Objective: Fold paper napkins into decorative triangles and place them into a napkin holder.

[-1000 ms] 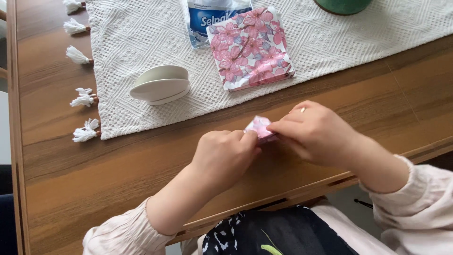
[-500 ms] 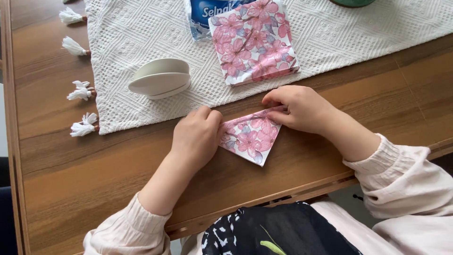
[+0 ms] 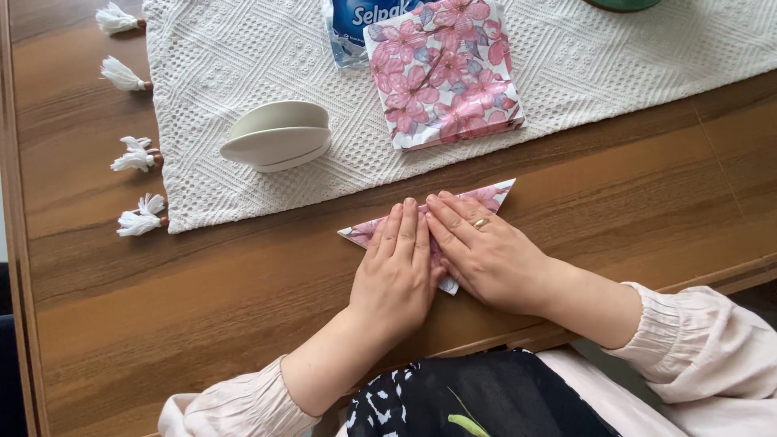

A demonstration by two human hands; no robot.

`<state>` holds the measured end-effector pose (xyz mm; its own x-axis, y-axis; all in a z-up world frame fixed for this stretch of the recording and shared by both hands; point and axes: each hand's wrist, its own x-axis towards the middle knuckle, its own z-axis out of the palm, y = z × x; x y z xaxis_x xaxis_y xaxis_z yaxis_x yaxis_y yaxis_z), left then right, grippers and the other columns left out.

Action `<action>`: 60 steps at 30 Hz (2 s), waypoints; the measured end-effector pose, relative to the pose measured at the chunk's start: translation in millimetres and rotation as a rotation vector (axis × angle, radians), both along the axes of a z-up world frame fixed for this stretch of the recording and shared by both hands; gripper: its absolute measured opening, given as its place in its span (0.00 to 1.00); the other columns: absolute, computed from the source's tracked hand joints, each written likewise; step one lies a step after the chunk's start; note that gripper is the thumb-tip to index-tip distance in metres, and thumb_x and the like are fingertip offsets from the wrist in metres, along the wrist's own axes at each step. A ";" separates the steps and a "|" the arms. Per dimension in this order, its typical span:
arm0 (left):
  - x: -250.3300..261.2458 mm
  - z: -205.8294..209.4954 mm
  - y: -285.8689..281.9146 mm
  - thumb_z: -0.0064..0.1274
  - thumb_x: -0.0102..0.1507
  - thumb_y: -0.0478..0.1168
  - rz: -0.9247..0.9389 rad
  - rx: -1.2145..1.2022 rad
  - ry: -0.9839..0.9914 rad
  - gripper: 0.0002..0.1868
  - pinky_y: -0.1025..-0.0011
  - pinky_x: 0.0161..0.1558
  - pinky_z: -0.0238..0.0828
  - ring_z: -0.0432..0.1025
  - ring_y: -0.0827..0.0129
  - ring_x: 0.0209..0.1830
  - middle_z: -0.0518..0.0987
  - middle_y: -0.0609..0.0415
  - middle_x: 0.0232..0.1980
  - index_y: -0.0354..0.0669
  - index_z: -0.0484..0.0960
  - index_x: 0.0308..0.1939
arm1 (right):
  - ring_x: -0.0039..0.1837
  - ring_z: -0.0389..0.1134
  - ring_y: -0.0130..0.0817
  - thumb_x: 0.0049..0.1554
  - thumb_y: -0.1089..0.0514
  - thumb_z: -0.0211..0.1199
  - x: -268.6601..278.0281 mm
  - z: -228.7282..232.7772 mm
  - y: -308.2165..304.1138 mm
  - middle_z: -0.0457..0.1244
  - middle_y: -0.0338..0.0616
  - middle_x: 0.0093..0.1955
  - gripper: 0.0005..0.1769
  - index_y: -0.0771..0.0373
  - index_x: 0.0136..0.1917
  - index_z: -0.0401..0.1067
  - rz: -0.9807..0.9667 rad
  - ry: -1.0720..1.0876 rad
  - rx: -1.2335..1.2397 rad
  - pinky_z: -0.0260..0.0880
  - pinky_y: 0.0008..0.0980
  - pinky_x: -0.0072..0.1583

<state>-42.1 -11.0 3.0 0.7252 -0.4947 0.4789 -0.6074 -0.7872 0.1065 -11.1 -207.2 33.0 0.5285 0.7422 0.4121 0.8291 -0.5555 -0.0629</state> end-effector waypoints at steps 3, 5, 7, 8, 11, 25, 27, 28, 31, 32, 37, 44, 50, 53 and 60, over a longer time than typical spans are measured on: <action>-3.6 -6.0 7.8 0.43 0.65 0.65 -0.005 0.077 0.241 0.49 0.51 0.79 0.34 0.46 0.41 0.82 0.52 0.29 0.81 0.27 0.57 0.76 | 0.81 0.50 0.58 0.63 0.38 0.47 2.2 -8.3 -13.1 0.50 0.65 0.80 0.42 0.73 0.77 0.54 -0.057 0.066 -0.148 0.48 0.52 0.76; -0.9 -3.2 11.1 0.43 0.65 0.67 0.005 0.103 0.289 0.51 0.51 0.79 0.32 0.44 0.42 0.83 0.50 0.29 0.81 0.27 0.54 0.77 | 0.82 0.47 0.58 0.62 0.32 0.45 4.3 -17.7 -19.6 0.47 0.64 0.82 0.47 0.71 0.79 0.50 -0.087 0.094 -0.182 0.44 0.52 0.77; -1.6 -2.0 15.1 0.44 0.64 0.69 0.012 0.127 0.347 0.54 0.51 0.79 0.30 0.41 0.42 0.84 0.48 0.29 0.82 0.27 0.52 0.77 | 0.83 0.44 0.57 0.61 0.26 0.43 2.3 -20.5 -25.2 0.45 0.63 0.83 0.53 0.70 0.81 0.47 -0.118 0.133 -0.218 0.40 0.52 0.78; 0.0 -1.7 18.3 0.44 0.63 0.72 0.027 0.144 0.367 0.58 0.51 0.79 0.29 0.40 0.41 0.83 0.47 0.28 0.82 0.26 0.51 0.77 | 0.83 0.44 0.57 0.59 0.22 0.44 3.0 -18.1 -26.7 0.45 0.64 0.83 0.56 0.70 0.81 0.47 -0.148 0.141 -0.222 0.40 0.52 0.79; 3.6 -0.5 33.5 0.43 0.61 0.78 0.046 0.176 0.392 0.63 0.51 0.79 0.29 0.40 0.40 0.83 0.46 0.27 0.81 0.24 0.49 0.77 | 0.83 0.45 0.57 0.54 0.18 0.48 4.8 -16.8 -34.0 0.45 0.65 0.82 0.62 0.70 0.80 0.48 -0.194 0.149 -0.240 0.40 0.52 0.79; 36.0 8.6 48.8 0.48 0.64 0.64 0.197 0.047 0.021 0.25 0.56 0.53 0.65 0.71 0.54 0.56 0.76 0.54 0.53 0.52 0.81 0.53 | 0.84 0.41 0.54 0.47 0.11 0.51 3.6 -19.2 -48.4 0.42 0.60 0.84 0.70 0.67 0.81 0.45 -0.265 0.154 -0.297 0.36 0.58 0.79; 47.7 8.2 38.0 0.57 0.58 0.58 0.153 0.020 0.161 0.18 0.58 0.43 0.66 0.73 0.56 0.43 0.75 0.58 0.39 0.53 0.81 0.42 | 0.84 0.42 0.53 0.46 0.12 0.53 3.9 -17.6 -47.8 0.44 0.60 0.83 0.70 0.67 0.80 0.48 -0.267 0.149 -0.301 0.36 0.59 0.79; 54.0 11.3 33.3 0.57 0.58 0.58 0.151 0.021 0.160 0.18 0.58 0.43 0.66 0.73 0.56 0.43 0.75 0.58 0.39 0.53 0.81 0.42 | 0.84 0.42 0.53 0.46 0.12 0.53 4.0 -17.5 -48.1 0.44 0.60 0.83 0.70 0.67 0.80 0.48 -0.269 0.148 -0.300 0.36 0.59 0.79; 72.3 16.9 19.1 0.60 0.55 0.60 0.139 -0.005 0.407 0.18 0.56 0.40 0.67 0.73 0.53 0.40 0.74 0.56 0.36 0.52 0.80 0.33 | 0.84 0.42 0.52 0.46 0.12 0.53 3.1 -17.6 -48.8 0.44 0.59 0.83 0.69 0.66 0.80 0.49 -0.272 0.160 -0.285 0.35 0.59 0.79; 77.4 16.6 15.0 0.59 0.55 0.60 0.122 0.026 0.508 0.18 0.55 0.40 0.68 0.74 0.51 0.40 0.75 0.54 0.35 0.52 0.80 0.31 | 0.84 0.42 0.51 0.47 0.12 0.53 3.8 -17.1 -49.0 0.44 0.58 0.83 0.69 0.66 0.80 0.49 -0.269 0.168 -0.277 0.35 0.60 0.79; 82.8 53.2 16.3 0.56 0.57 0.56 0.114 0.016 0.903 0.15 0.51 0.41 0.73 0.79 0.47 0.44 0.82 0.50 0.36 0.54 0.81 0.38 | 0.85 0.41 0.50 0.42 0.09 0.54 9.6 -1.1 -51.9 0.43 0.55 0.84 0.73 0.65 0.81 0.48 -0.226 0.186 -0.218 0.33 0.60 0.79; 82.8 70.8 48.4 0.61 0.63 0.40 -0.230 -0.836 1.425 0.22 0.84 0.30 0.61 0.69 0.79 0.26 0.79 0.56 0.29 0.39 0.72 0.57 | 0.71 0.64 0.52 0.55 0.50 0.67 34.9 18.3 -39.1 0.62 0.52 0.71 0.31 0.58 0.70 0.68 0.084 -0.107 0.233 0.57 0.58 0.72; 78.0 70.1 69.8 0.52 0.68 0.40 -0.333 -1.022 1.431 0.13 0.84 0.23 0.64 0.69 0.80 0.21 0.79 0.52 0.32 0.37 0.74 0.53 | 0.56 0.73 0.46 0.63 0.53 0.59 54.2 42.3 -14.2 0.70 0.44 0.55 0.12 0.59 0.55 0.77 0.165 -0.012 0.371 0.69 0.48 0.61; 76.5 96.8 90.1 0.46 0.70 0.46 -0.327 -0.918 1.268 0.16 0.79 0.18 0.65 0.68 0.74 0.15 0.76 0.48 0.29 0.37 0.79 0.52 | 0.48 0.73 0.46 0.61 0.58 0.64 64.5 50.6 -4.5 0.70 0.44 0.48 0.07 0.60 0.52 0.77 0.140 0.143 0.414 0.71 0.45 0.54; 78.8 134.0 123.1 0.66 0.61 0.36 0.068 -0.642 0.542 0.11 0.83 0.28 0.62 0.67 0.79 0.21 0.75 0.61 0.22 0.46 0.86 0.47 | 0.38 0.70 0.45 0.64 0.61 0.62 103.1 76.8 33.4 0.66 0.44 0.35 0.05 0.59 0.46 0.77 0.110 0.387 0.525 0.69 0.41 0.45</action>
<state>36.6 112.1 137.0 0.9543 -0.1920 0.2289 -0.2962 -0.5075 0.8092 92.0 -173.8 109.8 0.6437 0.5526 0.5294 0.7423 -0.2829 -0.6073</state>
